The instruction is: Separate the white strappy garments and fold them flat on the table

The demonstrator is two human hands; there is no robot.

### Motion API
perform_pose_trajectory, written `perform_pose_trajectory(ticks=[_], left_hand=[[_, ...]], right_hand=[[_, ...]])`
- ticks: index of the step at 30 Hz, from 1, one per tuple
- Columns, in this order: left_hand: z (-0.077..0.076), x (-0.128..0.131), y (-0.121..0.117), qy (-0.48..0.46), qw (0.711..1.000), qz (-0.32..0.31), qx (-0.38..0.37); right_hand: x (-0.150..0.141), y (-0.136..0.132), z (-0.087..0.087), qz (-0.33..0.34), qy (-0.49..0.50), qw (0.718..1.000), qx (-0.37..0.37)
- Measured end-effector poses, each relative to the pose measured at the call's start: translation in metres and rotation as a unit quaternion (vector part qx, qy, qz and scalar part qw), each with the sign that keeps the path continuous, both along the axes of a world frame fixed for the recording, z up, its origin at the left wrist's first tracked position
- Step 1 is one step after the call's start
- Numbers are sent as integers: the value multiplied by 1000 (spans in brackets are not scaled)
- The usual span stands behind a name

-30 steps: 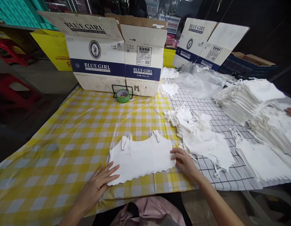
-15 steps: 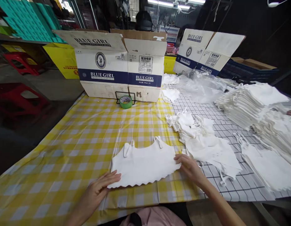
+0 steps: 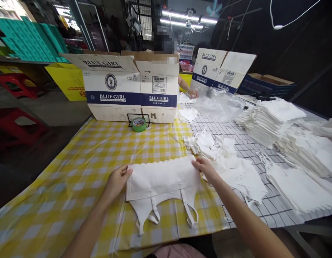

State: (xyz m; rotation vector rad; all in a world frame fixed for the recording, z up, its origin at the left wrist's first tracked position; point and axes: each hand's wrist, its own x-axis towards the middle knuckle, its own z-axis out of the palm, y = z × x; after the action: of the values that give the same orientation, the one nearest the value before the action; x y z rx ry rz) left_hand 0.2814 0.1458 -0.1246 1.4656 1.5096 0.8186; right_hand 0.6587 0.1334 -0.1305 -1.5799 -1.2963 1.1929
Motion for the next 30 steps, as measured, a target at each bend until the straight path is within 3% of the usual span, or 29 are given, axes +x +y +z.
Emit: perform_pose_trajectory(ticks=[3,5,9,15,19,23,27,30], left_hand=[[-35,11,9,163,983,62,64],[-52,14,6,241,958,64,141],[-67,15,-12,306,929,19,205],[-52,29,-50,322,924,-38,204],[-40,54,-92,341,922,-104,153],[-37,71,-125,349,909,-188,128],[-30,67,-123,271,931,-237,68],[-18,57,-105,128,968,-214,-18]], right_hand=[[-3,6,-28,-16,-94,995,-20],[-2,2,-39,-21,-140,990,4],[4,-15,-49,-27,-192,981,30],[-8,-51,-45,-60,-265,957,98],[-41,-88,-36,54,-337,936,83],[-67,-114,-36,83,-428,899,41],[-68,-118,-39,83,-452,888,24],[-60,-112,-35,68,-411,909,18]])
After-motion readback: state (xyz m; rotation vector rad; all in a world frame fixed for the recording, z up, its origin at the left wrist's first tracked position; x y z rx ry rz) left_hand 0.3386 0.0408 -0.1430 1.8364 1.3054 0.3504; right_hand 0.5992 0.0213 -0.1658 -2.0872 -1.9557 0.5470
